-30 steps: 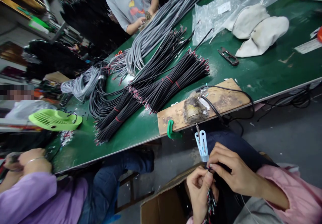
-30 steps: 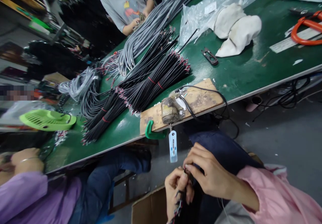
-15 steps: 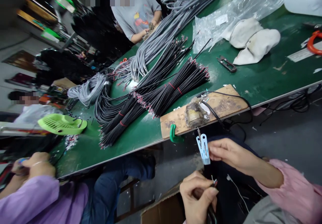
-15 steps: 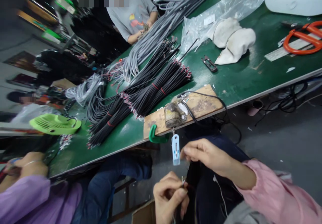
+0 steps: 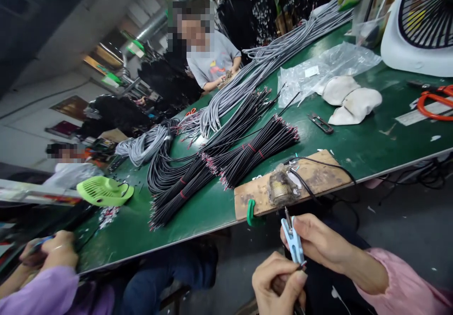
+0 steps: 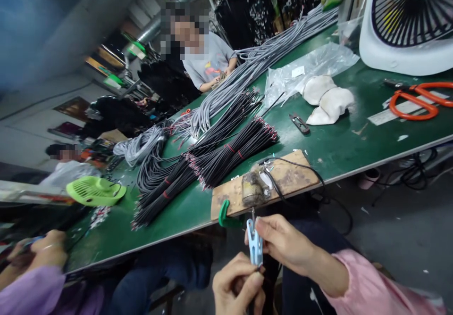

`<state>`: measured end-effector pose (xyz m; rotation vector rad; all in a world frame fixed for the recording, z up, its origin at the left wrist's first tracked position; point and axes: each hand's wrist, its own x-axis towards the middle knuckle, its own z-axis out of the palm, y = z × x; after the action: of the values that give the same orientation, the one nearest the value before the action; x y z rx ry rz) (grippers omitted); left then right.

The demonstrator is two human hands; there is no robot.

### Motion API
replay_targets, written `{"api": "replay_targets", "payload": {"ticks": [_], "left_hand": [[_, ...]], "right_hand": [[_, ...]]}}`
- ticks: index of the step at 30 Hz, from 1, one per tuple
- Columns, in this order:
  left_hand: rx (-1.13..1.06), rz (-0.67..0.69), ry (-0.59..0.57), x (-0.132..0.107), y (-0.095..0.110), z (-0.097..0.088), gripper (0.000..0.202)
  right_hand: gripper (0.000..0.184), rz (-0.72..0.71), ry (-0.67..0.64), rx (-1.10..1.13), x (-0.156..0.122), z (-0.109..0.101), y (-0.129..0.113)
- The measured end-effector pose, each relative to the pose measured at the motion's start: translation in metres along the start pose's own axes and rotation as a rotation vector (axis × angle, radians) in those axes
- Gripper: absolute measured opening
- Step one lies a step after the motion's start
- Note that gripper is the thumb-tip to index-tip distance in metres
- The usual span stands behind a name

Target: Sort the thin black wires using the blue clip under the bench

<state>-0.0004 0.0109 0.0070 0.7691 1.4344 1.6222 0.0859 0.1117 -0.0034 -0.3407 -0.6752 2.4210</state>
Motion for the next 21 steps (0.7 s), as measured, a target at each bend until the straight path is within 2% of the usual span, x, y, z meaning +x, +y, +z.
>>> {"api": "replay_targets", "payload": {"ticks": [5, 10, 13, 15, 16, 18, 19, 21], "left_hand": [[-0.032, -0.046, -0.007, -0.002, 0.004, 0.001, 0.017], [-0.053, -0.051, -0.026, -0.01, 0.0, -0.004, 0.013], [-0.136, -0.009, -0.075, -0.015, -0.008, -0.022, 0.01], [-0.288, 0.13, -0.147, -0.015, -0.014, -0.04, 0.009], [-0.404, 0.208, -0.199, -0.015, -0.017, -0.049, 0.01], [-0.482, 0.26, -0.207, -0.016, -0.023, -0.066, 0.014], [-0.533, 0.274, -0.189, -0.017, -0.026, -0.073, 0.019], [-0.827, 0.278, -0.124, -0.021, -0.035, -0.082, 0.028]], "right_hand": [[0.05, 0.044, 0.067, 0.095, -0.006, -0.024, 0.006], [0.047, 0.08, 0.12, -0.022, -0.038, -0.049, 0.012], [0.052, 0.21, 0.064, -0.169, -0.065, -0.052, 0.033], [0.053, 0.348, -0.02, -0.29, -0.081, -0.05, 0.058], [0.053, 0.407, -0.055, -0.281, -0.088, -0.048, 0.072], [0.058, 0.429, -0.005, -0.159, -0.096, -0.043, 0.097], [0.06, 0.421, 0.018, -0.074, -0.098, -0.04, 0.107], [0.057, 0.371, -0.005, 0.06, -0.098, -0.034, 0.117]]}}
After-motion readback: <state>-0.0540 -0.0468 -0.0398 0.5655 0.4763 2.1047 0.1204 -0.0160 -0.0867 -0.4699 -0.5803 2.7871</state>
